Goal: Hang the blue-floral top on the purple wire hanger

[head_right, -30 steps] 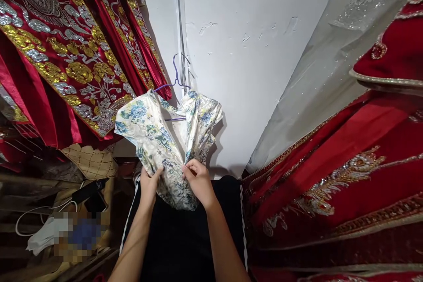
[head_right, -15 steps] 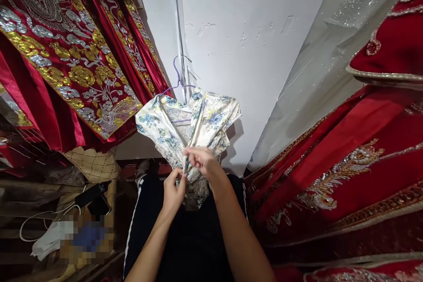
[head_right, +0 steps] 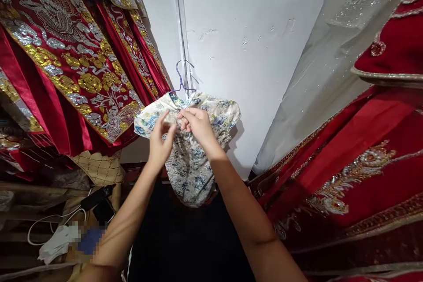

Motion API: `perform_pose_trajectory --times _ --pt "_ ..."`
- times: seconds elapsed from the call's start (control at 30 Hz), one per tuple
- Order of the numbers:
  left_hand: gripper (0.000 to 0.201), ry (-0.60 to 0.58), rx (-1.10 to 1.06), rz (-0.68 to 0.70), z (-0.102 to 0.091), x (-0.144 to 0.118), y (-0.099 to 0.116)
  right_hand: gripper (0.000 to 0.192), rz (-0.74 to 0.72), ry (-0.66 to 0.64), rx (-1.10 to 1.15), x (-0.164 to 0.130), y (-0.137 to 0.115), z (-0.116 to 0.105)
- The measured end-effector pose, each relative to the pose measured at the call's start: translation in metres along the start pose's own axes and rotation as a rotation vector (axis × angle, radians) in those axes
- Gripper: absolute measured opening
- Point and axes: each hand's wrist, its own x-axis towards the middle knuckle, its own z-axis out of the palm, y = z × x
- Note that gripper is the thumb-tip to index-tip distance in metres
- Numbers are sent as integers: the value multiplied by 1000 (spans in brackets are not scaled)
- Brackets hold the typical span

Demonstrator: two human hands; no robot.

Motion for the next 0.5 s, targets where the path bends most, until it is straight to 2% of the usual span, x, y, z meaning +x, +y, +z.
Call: perform_pose_trajectory --times 0.1,0.17,0.23,0.27,0.37,0.43,0.5 --pt "20 -49 114 187 -9 47 21 27 -70 -16 -72 4 1 -2" --pt "18 -88 196 269 -10 63 29 29 -91 17 -87 9 12 -5" --pt "17 -40 205 295 -13 68 31 30 -65 78 -116 10 31 -10" --pt "17 30 176 283 -17 69 30 30 -41 106 -136 8 42 -13" --pt "17 393 -15 157 -41 71 11 29 20 138 -161 -5 69 -19" --pt "19 610 -276 -21 -61 67 -13 29 47 113 -135 -18 75 -20" --pt "21 687 -651 -269 -73 53 -41 28 55 80 -98 -32 74 -15"
